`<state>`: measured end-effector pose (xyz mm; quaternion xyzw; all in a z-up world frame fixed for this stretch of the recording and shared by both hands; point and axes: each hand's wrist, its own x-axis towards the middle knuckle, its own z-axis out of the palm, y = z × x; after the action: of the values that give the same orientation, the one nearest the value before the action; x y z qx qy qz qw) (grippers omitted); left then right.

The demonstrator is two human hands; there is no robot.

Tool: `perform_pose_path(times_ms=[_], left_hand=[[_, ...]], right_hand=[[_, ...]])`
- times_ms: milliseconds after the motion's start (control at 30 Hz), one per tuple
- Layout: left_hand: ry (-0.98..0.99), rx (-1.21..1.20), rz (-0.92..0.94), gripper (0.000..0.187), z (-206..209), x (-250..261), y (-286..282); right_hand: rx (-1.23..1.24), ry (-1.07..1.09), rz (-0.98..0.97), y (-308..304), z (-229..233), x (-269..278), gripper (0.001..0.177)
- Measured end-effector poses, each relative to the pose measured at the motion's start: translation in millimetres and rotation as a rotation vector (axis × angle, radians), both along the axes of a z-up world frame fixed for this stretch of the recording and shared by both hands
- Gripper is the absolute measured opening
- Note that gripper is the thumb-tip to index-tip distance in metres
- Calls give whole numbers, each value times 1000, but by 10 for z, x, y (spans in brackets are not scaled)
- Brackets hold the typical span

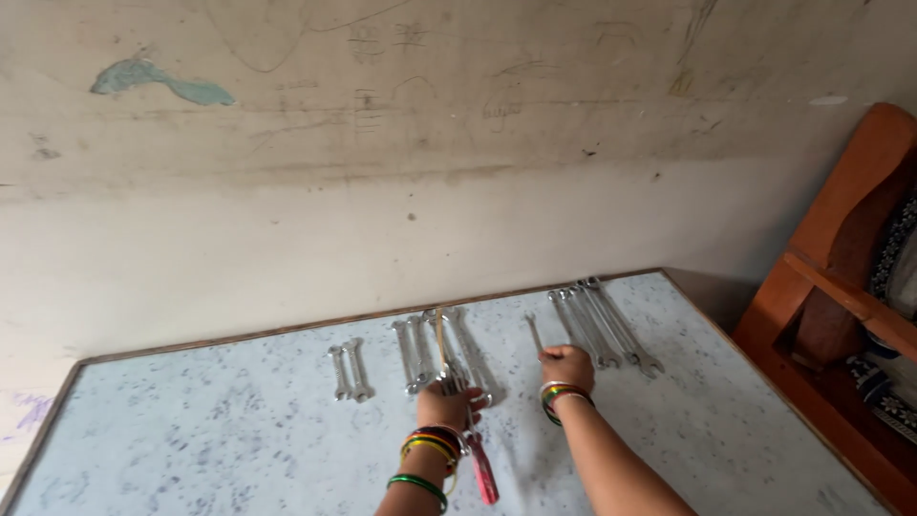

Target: The person wipes a marble-topped table with a pink cloth, then picks up various metal tools from the floor and arranges them in a row on the table. The tools include wrenches and screwdrivers.

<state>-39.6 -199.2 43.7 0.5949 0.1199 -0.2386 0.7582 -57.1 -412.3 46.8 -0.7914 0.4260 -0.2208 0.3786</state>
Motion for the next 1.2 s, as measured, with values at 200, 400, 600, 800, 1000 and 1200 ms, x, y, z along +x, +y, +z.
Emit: perform_pose_path(times_ms=[200,400,600,800,1000,1200], left_hand=[[16,27,-76,12,5,-163,-513],[37,70,-108,13,-29,-210,-709],[29,78,-162,14,26,-151,-790],[17,48,-203,16,11,-24,-859],[21,3,-196,18,-60,77,-904],[49,-15,-209,17,-157,215,-897]], right_hand=[[-333,171,135,-414,31,-218,8],[-606,247,436,-534,-56,-129,7],[-629,293,505,-592,-162,47,14],[-617,221,512,-664,-85,168,27],[-576,572,559,-709,206,366,21],[-592,430,500,-976,-75,680,23]])
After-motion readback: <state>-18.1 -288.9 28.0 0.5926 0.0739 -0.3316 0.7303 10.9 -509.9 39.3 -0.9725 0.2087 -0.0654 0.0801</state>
